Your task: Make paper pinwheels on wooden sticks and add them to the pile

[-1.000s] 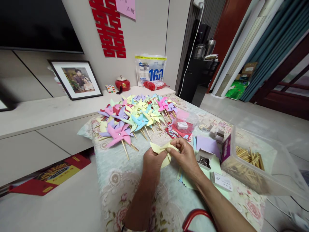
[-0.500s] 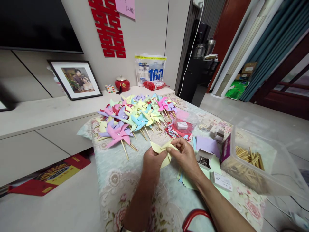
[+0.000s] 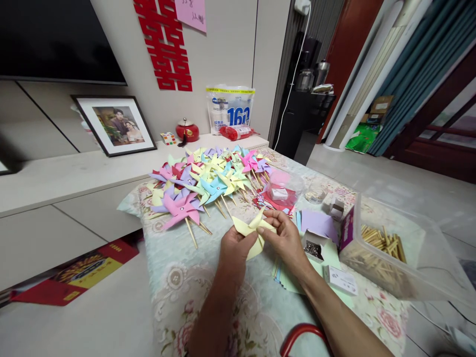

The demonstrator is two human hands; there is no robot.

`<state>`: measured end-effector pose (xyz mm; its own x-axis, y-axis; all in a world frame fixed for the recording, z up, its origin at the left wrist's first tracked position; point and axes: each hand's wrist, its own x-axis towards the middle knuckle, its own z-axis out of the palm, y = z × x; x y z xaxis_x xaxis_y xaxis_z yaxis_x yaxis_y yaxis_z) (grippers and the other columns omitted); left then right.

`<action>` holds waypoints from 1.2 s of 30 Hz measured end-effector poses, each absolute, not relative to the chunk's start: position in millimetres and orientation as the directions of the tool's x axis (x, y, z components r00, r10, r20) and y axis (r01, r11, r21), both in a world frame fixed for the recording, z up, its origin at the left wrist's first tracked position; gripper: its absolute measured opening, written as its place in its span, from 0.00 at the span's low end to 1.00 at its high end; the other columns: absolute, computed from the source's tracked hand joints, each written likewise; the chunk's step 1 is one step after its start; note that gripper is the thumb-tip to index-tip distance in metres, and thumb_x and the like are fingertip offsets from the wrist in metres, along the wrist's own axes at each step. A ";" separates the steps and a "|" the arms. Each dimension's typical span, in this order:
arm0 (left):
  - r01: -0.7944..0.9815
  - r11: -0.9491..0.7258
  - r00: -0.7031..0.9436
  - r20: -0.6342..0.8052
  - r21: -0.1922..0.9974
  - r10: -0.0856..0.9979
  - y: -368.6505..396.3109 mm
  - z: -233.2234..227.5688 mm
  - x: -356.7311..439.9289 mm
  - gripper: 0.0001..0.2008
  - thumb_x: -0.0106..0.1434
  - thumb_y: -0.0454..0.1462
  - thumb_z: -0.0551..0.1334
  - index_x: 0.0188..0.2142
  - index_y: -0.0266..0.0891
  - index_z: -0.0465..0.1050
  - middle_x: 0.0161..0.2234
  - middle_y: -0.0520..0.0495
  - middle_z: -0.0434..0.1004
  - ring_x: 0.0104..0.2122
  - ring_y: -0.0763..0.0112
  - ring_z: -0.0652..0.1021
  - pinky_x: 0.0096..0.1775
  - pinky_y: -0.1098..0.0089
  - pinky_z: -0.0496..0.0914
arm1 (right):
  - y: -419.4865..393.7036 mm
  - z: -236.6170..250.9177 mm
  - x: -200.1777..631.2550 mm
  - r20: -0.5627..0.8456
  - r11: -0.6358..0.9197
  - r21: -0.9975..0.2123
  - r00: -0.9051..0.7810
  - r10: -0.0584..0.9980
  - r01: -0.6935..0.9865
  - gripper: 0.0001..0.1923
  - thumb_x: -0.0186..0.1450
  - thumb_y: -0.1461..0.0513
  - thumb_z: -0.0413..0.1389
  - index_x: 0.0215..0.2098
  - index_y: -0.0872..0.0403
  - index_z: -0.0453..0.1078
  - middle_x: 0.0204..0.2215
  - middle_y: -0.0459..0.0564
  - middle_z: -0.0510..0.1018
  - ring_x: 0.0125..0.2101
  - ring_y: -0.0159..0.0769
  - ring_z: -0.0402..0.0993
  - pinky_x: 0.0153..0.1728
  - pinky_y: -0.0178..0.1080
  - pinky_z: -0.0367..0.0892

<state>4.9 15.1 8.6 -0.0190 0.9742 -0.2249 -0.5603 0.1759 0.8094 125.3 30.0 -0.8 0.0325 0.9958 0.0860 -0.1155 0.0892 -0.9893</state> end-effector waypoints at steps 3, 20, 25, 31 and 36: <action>-0.570 0.161 -0.029 -0.215 0.806 0.976 15.1 9.0 4.8 0.24 0.43 0.36 0.74 0.41 0.30 0.78 0.31 0.43 0.84 0.32 0.59 0.83 0.39 0.65 0.74 | 30.5 -1.9 125.7 0.083 0.086 -0.990 0.034 0.996 -0.111 0.30 0.52 0.59 0.68 0.52 0.51 0.65 0.32 0.46 0.79 0.34 0.40 0.77 0.37 0.42 0.69; -0.522 0.215 -0.005 -0.256 0.825 0.967 15.0 6.2 5.5 0.22 0.43 0.36 0.74 0.39 0.31 0.79 0.28 0.45 0.83 0.28 0.62 0.81 0.35 0.66 0.73 | 29.1 3.2 126.6 0.062 0.061 -0.990 -0.006 0.998 -0.128 0.25 0.53 0.61 0.67 0.49 0.52 0.71 0.30 0.45 0.80 0.29 0.38 0.76 0.33 0.39 0.68; -0.504 0.219 -0.011 -0.259 0.836 0.966 15.8 4.6 4.4 0.20 0.43 0.37 0.74 0.38 0.32 0.80 0.28 0.45 0.84 0.28 0.63 0.81 0.34 0.68 0.72 | 28.5 7.8 128.4 0.022 0.014 -0.984 -0.047 0.999 -0.180 0.18 0.50 0.60 0.69 0.39 0.53 0.74 0.31 0.47 0.82 0.33 0.39 0.78 0.37 0.39 0.69; -0.499 0.238 -0.014 -0.282 0.833 0.959 16.4 2.6 1.0 0.19 0.44 0.36 0.74 0.37 0.32 0.80 0.28 0.45 0.84 0.27 0.64 0.81 0.34 0.67 0.73 | 29.6 8.1 137.9 -0.011 -0.030 -0.984 -0.109 0.994 -0.176 0.16 0.58 0.50 0.65 0.34 0.54 0.75 0.27 0.45 0.78 0.27 0.32 0.71 0.31 0.35 0.63; -0.484 0.250 0.020 -0.275 0.838 0.961 16.4 3.8 -0.5 0.21 0.43 0.38 0.74 0.38 0.31 0.80 0.28 0.45 0.84 0.27 0.63 0.81 0.33 0.67 0.73 | 30.0 7.9 139.8 -0.032 -0.041 -0.997 -0.148 0.989 -0.059 0.17 0.55 0.50 0.66 0.26 0.54 0.72 0.22 0.42 0.72 0.24 0.30 0.64 0.27 0.34 0.58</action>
<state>-0.5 16.4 3.8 0.0198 0.9611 -0.2755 -0.4844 0.2502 0.8383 139.8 30.0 7.9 -0.1476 0.9885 -0.0318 -0.0594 -0.0409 -0.9974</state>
